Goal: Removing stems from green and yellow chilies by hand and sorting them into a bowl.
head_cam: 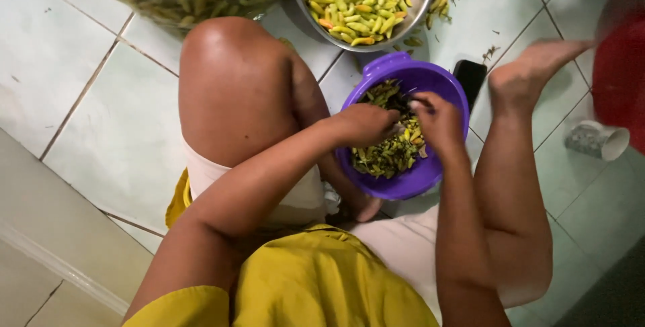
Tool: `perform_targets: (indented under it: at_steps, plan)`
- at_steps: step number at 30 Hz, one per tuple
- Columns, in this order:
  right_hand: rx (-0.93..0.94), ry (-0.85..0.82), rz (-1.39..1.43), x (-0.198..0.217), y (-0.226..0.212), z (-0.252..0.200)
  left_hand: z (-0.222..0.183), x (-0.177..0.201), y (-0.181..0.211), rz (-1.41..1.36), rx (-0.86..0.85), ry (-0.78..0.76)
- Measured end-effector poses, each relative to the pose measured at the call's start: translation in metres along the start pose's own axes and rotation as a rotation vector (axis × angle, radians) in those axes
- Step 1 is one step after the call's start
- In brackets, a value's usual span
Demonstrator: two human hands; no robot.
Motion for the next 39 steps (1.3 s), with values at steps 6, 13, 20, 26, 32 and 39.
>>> perform_targets:
  at_steps: [6, 13, 20, 26, 32, 39]
  plan:
    - [0.273, -0.063, -0.296, 0.016, 0.026, 0.003, -0.006, 0.016, -0.006, -0.203, -0.055, 0.051]
    - [0.243, -0.063, -0.252, 0.015, 0.027, 0.006, -0.004, 0.067, -0.002, -0.619, 0.0, 0.361]
    - [0.26, -0.072, -0.246, 0.013, 0.025, 0.008, -0.012, 0.084, -0.016, -0.83, -0.109, 0.909]
    - [0.274, -0.076, -0.314, 0.017, 0.029, 0.006, -0.003, 0.069, -0.009, -0.601, -0.049, 0.686]
    - [0.194, -0.058, -0.172, 0.004, 0.0, -0.027, -0.017, 0.059, 0.026, -0.566, -0.158, 0.386]
    - [-0.108, -0.049, 0.063, -0.067, -0.074, -0.113, -0.014, 0.049, 0.024, -0.632, -0.224, 0.331]
Point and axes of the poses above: each hand's wrist, its own z-axis towards the middle knuckle, its own x-axis out of the back of the hand, y = z × x, the point moved 2 cm from there along z, towards the middle knuckle, and after that the axes turned 4 degrees about -x, right-handed, at the moved point
